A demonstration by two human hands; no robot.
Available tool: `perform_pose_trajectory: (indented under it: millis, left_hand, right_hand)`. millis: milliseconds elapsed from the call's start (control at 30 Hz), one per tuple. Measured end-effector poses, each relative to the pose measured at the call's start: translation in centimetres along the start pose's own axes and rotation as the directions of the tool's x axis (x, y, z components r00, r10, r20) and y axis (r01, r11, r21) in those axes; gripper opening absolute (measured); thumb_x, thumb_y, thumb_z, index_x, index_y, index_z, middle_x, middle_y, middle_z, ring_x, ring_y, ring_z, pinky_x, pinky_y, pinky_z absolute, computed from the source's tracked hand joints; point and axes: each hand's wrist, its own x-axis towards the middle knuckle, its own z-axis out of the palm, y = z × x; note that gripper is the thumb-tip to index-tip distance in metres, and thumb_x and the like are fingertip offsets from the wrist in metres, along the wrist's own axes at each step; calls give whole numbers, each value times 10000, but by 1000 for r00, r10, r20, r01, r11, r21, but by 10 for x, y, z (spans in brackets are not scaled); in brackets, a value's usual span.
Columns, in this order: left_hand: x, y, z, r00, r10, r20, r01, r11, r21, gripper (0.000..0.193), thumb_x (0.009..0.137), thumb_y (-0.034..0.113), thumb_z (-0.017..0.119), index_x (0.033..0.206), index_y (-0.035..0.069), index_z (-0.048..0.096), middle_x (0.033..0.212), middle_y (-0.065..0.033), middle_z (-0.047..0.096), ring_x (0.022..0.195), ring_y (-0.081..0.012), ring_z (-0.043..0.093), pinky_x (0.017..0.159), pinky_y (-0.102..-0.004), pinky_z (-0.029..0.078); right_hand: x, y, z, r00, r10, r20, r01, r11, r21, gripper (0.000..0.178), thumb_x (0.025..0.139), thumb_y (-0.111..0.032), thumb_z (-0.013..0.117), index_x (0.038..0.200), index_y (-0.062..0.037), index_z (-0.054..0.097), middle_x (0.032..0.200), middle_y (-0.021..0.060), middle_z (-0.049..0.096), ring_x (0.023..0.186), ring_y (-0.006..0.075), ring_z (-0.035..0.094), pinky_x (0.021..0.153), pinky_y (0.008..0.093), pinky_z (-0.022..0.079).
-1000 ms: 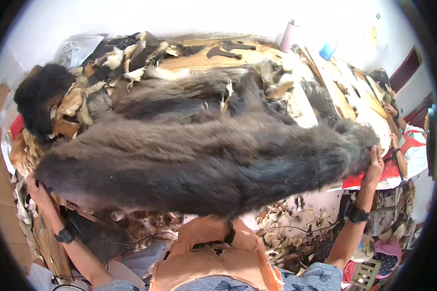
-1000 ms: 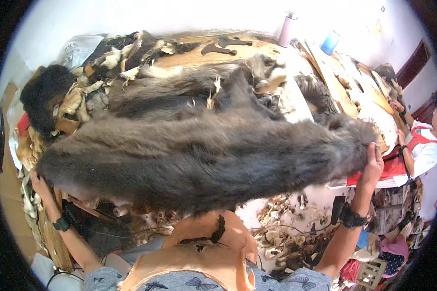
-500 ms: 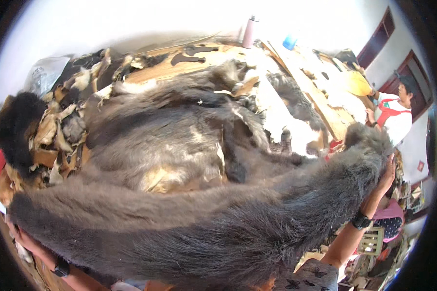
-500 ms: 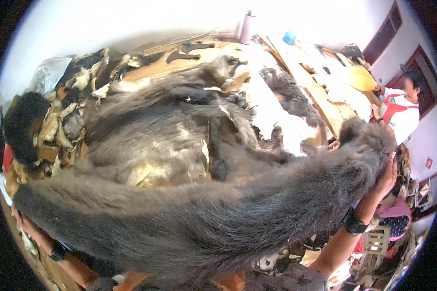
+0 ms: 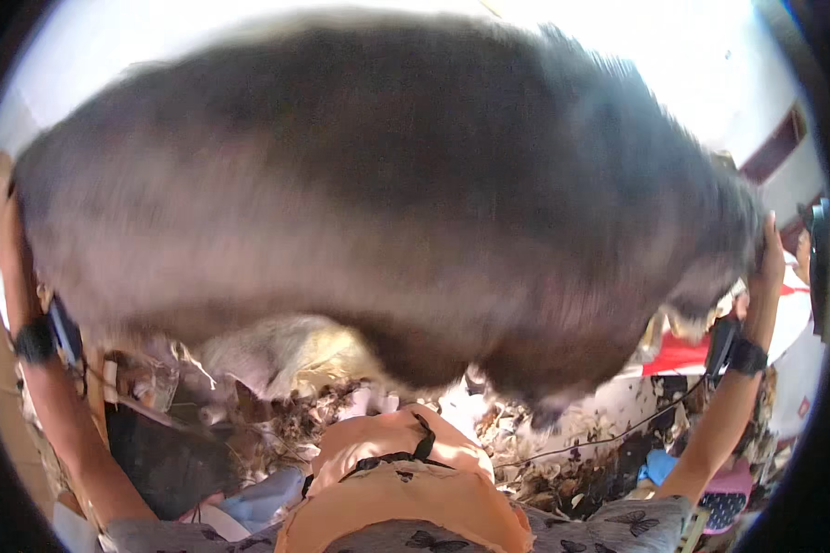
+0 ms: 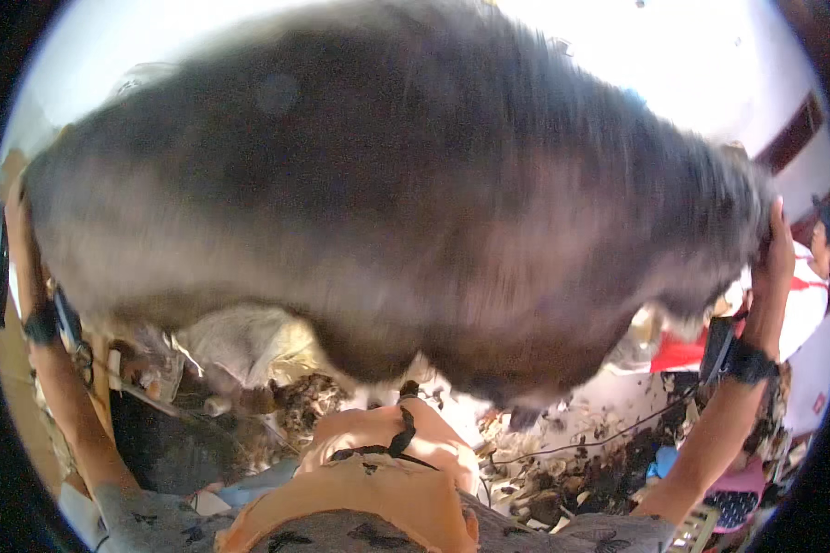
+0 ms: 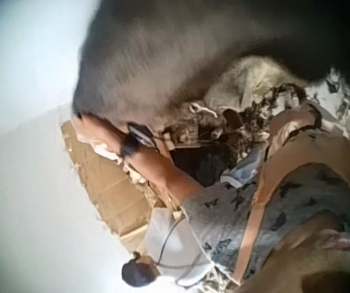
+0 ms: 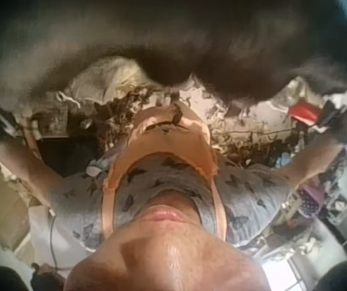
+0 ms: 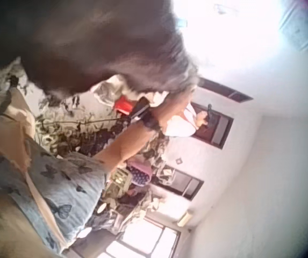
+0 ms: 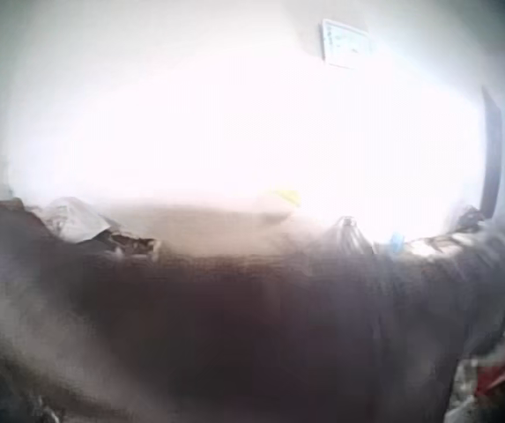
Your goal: The person is trimming and cutting pieces of animal pelt with scissors at a workshop table.
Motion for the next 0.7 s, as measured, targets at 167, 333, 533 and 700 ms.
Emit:
perform_pose_trajectory:
  millis: [167, 333, 533, 700]
  left_hand:
    - [77, 118, 112, 998, 68, 1, -68, 997, 36, 361, 860, 273, 404, 1027, -5, 563, 959, -141, 611, 866, -263, 557, 772, -373, 406]
    - [165, 3, 178, 992, -116, 59, 123, 982, -145, 362, 849, 287, 421, 976, -14, 578, 883, -127, 611, 777, -239, 538, 702, -374, 399]
    - [92, -38, 314, 835, -474, 281, 537, 813, -224, 308, 816, 201, 500, 1062, 27, 561, 887, -85, 579, 747, -178, 504, 643, -344, 411]
    - [-17, -1, 281, 578, -416, 701, 697, 699, -160, 394, 852, 239, 554, 1211, 85, 507, 1121, -56, 521, 1012, -173, 480, 899, -336, 365]
  right_hand:
    - [131, 8, 91, 992, -68, -108, 75, 995, 63, 381, 921, -258, 478, 1181, 21, 456, 1100, 110, 522, 916, 202, 552, 786, 292, 495]
    - [212, 44, 149, 904, -320, 284, 426, 621, -658, 487, 876, -272, 561, 1232, 16, 396, 1058, 96, 565, 949, 164, 523, 816, 275, 412]
    - [212, 200, 203, 966, -57, 251, 67, 997, -31, 423, 883, -239, 535, 1226, -14, 431, 1033, 65, 544, 888, 168, 520, 770, 278, 445]
    - [133, 208, 208, 888, 325, 324, -287, 944, -162, 357, 906, -278, 485, 1212, -95, 495, 1102, 39, 552, 890, 153, 551, 765, 271, 451]
